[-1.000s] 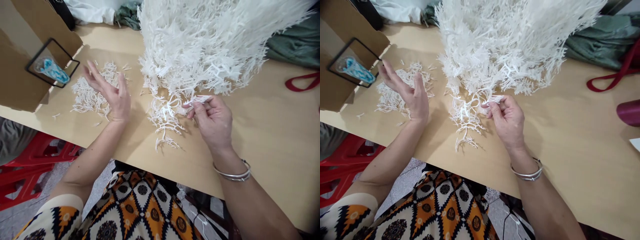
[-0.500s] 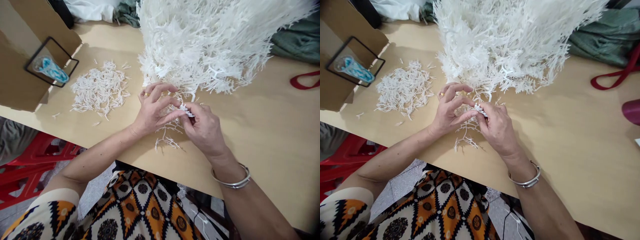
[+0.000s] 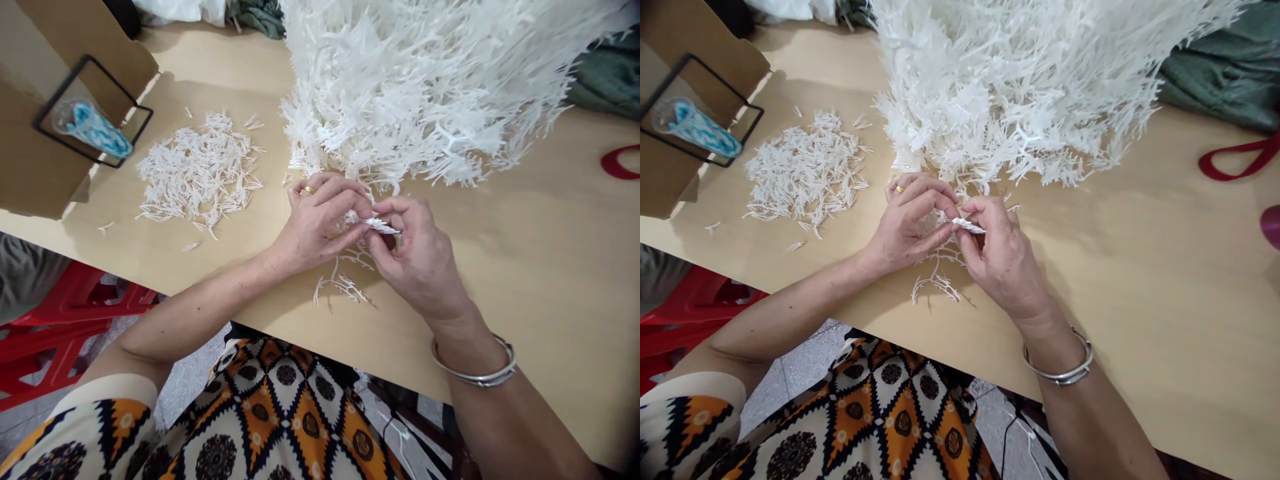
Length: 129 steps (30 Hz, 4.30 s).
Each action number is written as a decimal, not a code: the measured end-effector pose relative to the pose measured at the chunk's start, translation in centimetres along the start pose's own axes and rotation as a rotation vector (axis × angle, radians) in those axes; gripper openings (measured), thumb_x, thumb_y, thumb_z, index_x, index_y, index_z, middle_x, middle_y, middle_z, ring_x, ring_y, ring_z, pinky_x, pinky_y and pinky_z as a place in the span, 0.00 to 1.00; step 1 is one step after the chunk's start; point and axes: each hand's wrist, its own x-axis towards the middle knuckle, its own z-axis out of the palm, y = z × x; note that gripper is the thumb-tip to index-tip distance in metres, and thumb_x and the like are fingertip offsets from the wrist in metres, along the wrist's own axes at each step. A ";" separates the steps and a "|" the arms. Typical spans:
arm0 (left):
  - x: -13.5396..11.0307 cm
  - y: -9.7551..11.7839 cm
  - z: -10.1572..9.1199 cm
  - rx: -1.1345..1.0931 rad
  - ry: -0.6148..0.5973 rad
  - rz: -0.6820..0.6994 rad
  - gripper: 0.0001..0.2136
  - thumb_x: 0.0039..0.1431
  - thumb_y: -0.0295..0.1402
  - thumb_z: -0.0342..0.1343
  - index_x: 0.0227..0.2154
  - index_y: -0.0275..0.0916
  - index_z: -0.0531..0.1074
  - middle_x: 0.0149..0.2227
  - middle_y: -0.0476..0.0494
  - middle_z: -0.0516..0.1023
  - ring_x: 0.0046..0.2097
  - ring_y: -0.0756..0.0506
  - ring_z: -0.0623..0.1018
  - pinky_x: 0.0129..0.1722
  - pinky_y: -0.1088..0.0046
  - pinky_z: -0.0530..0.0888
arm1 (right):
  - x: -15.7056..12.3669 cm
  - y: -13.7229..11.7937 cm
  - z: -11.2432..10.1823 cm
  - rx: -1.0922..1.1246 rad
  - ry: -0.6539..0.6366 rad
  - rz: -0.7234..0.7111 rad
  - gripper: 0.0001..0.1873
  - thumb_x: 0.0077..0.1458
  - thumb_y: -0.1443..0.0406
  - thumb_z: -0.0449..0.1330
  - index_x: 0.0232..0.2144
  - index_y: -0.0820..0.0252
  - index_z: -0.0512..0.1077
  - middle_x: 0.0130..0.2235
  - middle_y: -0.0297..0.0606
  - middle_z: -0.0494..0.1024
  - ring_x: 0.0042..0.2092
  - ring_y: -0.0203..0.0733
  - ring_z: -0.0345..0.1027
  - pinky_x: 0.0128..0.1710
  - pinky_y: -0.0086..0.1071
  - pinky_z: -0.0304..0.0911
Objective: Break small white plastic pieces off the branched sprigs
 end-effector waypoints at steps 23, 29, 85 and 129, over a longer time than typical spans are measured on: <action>-0.1 0.6 -1.0 -0.272 -0.250 -0.024 0.13 0.77 0.48 0.58 0.42 0.46 0.79 0.44 0.52 0.87 0.52 0.45 0.82 0.66 0.57 0.57 | 1.8 3.4 -1.2 -0.164 0.337 0.181 0.08 0.66 0.56 0.60 0.36 0.52 0.72 0.30 0.33 0.74 0.29 0.41 0.64 0.35 0.39 0.64; 0.0 -0.6 -0.6 -0.182 -0.013 -0.086 0.13 0.75 0.51 0.58 0.44 0.48 0.78 0.51 0.46 0.86 0.55 0.43 0.82 0.63 0.56 0.66 | 1.3 1.8 0.1 0.443 0.191 0.086 0.22 0.58 0.56 0.72 0.53 0.48 0.74 0.38 0.31 0.76 0.36 0.39 0.71 0.38 0.36 0.72; 0.3 -4.8 -2.7 0.248 0.639 -0.312 0.28 0.77 0.60 0.42 0.67 0.52 0.68 0.70 0.45 0.70 0.83 0.37 0.30 0.78 0.37 0.40 | 0.6 0.2 1.5 0.497 0.178 0.099 0.13 0.67 0.58 0.63 0.47 0.48 0.62 0.39 0.37 0.82 0.33 0.40 0.74 0.37 0.40 0.75; 0.0 -4.0 -2.2 0.110 0.709 -0.051 0.22 0.74 0.59 0.52 0.58 0.50 0.67 0.58 0.38 0.73 0.66 0.36 0.67 0.69 0.48 0.63 | 0.4 0.9 0.7 0.116 0.280 0.127 0.02 0.62 0.62 0.69 0.39 0.49 0.81 0.35 0.32 0.85 0.35 0.41 0.77 0.42 0.41 0.76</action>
